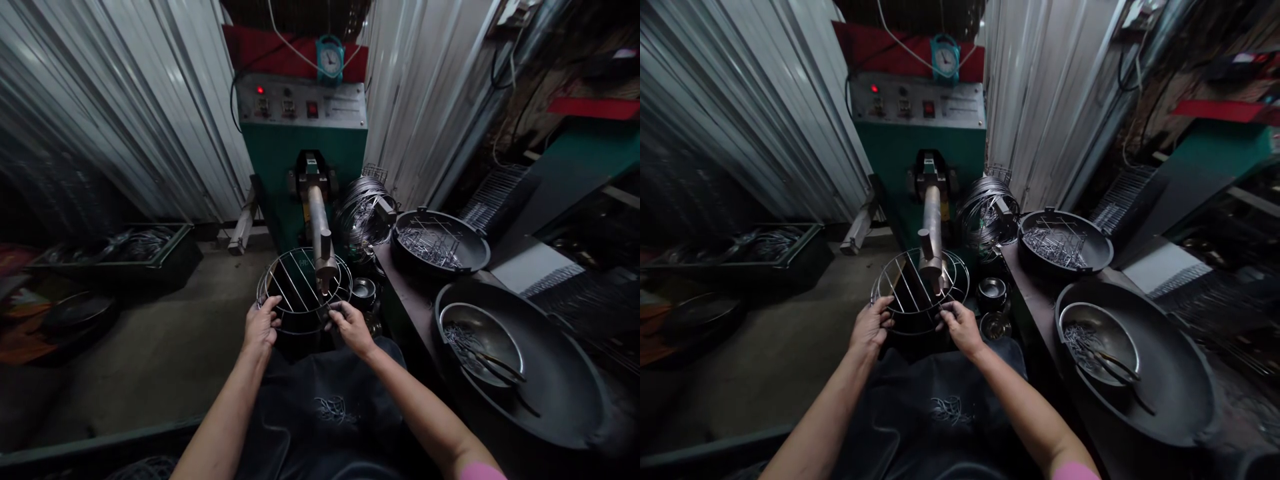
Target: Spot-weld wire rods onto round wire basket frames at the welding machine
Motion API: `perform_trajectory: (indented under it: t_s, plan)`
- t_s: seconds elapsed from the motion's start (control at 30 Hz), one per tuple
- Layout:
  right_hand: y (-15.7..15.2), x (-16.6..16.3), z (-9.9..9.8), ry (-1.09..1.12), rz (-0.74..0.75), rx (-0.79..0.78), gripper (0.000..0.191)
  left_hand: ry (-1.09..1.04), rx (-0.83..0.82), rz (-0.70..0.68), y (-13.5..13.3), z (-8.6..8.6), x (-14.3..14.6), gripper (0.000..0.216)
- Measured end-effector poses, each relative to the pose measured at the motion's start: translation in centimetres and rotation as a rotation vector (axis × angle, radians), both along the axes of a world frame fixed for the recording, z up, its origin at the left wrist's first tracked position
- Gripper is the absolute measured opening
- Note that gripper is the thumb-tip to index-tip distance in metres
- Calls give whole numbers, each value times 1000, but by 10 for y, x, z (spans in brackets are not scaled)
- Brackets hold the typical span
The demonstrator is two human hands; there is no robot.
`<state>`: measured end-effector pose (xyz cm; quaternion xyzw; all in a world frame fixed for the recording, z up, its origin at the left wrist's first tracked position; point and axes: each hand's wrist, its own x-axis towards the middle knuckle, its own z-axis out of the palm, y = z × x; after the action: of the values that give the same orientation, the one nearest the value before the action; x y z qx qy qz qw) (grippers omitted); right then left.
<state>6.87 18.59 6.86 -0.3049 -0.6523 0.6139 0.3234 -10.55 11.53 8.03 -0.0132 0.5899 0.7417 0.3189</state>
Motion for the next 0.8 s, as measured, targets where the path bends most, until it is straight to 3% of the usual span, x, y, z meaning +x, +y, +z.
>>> perform_trajectory:
  t_s: [0.6,0.8]
  plan:
    - [15,-6,5,15,-4,8,12,-49,-3,0,13,3,-5,43]
    - [16,-13,7,18,4,-66,16,-68,-48,30,14,3,-5,43]
